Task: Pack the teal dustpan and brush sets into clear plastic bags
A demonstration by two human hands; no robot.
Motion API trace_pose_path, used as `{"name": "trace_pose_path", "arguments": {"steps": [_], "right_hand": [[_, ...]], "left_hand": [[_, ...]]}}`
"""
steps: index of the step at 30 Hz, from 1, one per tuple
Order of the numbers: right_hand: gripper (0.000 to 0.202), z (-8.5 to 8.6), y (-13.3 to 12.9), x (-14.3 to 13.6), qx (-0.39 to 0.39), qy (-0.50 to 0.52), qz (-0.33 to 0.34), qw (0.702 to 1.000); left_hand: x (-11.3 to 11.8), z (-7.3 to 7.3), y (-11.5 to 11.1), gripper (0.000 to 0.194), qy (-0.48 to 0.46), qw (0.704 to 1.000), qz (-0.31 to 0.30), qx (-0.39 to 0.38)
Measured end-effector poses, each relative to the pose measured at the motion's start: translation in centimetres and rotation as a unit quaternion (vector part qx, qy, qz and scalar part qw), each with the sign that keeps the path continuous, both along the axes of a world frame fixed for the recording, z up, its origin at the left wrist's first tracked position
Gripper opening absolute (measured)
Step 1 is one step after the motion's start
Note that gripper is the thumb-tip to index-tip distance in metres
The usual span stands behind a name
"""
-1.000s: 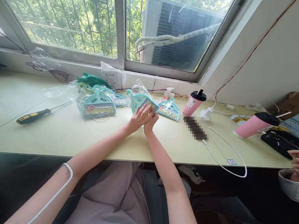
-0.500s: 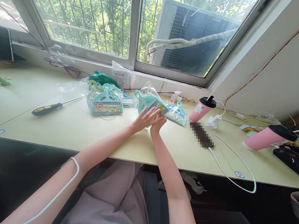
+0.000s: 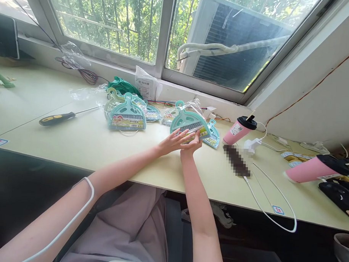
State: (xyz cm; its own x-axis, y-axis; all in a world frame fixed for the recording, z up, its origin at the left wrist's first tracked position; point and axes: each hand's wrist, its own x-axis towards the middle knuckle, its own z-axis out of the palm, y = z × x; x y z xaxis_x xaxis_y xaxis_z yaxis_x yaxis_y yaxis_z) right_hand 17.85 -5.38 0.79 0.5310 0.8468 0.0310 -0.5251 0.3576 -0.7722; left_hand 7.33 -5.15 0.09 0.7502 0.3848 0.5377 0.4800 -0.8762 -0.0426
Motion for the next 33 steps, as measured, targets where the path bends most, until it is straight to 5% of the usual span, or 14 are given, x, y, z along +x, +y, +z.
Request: {"name": "trace_pose_path", "arguments": {"steps": [6,9,13,16,18,20,29,33], "right_hand": [[0.031,0.3,0.2,0.4,-0.054,0.060,-0.056,0.995],[0.035,0.3,0.7,1.0,-0.036,0.077,-0.092,0.992],[0.040,0.4,1.3,1.8,-0.047,0.100,-0.128,0.986],[0.041,0.3,1.4,2.1,-0.064,0.097,-0.138,0.984],[0.042,0.2,1.4,2.2,-0.077,0.099,-0.145,0.981],[0.043,0.1,1.4,2.4,-0.088,0.093,-0.151,0.980],[0.039,-0.2,1.7,3.4,-0.077,0.111,-0.157,0.978],[0.041,-0.1,1.8,4.0,-0.088,0.115,-0.165,0.976]], "left_hand": [[0.1,-0.6,-0.2,0.064,-0.034,0.998,-0.043,-0.011],[0.2,-1.1,-0.2,0.067,-0.156,0.987,0.037,-0.025],[0.4,-1.3,-0.1,0.073,-0.353,0.895,0.196,-0.189],[0.3,-0.8,-0.2,0.051,-0.301,0.850,0.223,-0.371],[0.2,-0.4,-0.6,0.034,-0.231,0.851,0.230,-0.412],[0.3,-0.2,-1.0,0.038,-0.197,0.862,0.224,-0.411],[0.4,-0.5,-1.5,0.043,-0.197,0.895,0.143,-0.374],[0.8,-0.7,-2.0,0.042,-0.195,0.880,0.079,-0.426]]}}
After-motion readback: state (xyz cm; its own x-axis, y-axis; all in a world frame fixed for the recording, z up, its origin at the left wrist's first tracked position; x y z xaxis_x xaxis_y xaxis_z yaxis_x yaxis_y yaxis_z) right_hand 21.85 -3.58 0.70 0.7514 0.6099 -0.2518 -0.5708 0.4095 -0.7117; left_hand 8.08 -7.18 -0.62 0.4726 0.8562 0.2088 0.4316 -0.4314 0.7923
